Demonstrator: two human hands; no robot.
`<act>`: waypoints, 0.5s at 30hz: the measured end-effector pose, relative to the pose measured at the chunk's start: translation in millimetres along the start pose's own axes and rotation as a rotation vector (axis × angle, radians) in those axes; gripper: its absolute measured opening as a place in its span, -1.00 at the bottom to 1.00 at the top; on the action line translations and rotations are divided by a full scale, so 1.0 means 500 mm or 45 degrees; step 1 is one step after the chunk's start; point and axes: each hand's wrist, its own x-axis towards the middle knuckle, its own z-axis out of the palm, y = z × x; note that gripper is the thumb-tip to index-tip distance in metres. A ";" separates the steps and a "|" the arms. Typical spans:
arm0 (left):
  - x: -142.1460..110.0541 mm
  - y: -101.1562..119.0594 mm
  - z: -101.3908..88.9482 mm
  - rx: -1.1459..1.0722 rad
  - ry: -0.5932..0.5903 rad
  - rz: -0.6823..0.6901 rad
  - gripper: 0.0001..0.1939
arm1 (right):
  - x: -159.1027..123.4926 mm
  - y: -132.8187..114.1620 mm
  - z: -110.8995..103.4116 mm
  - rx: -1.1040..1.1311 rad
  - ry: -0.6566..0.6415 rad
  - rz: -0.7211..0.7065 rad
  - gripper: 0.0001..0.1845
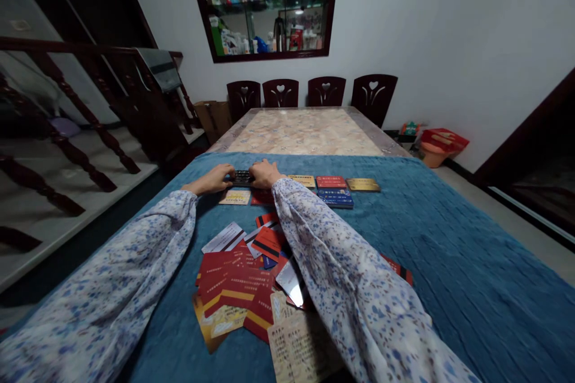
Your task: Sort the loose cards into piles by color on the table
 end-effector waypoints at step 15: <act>0.004 -0.004 0.008 -0.097 -0.084 0.030 -0.88 | 0.011 0.007 0.009 0.073 -0.006 0.107 -0.55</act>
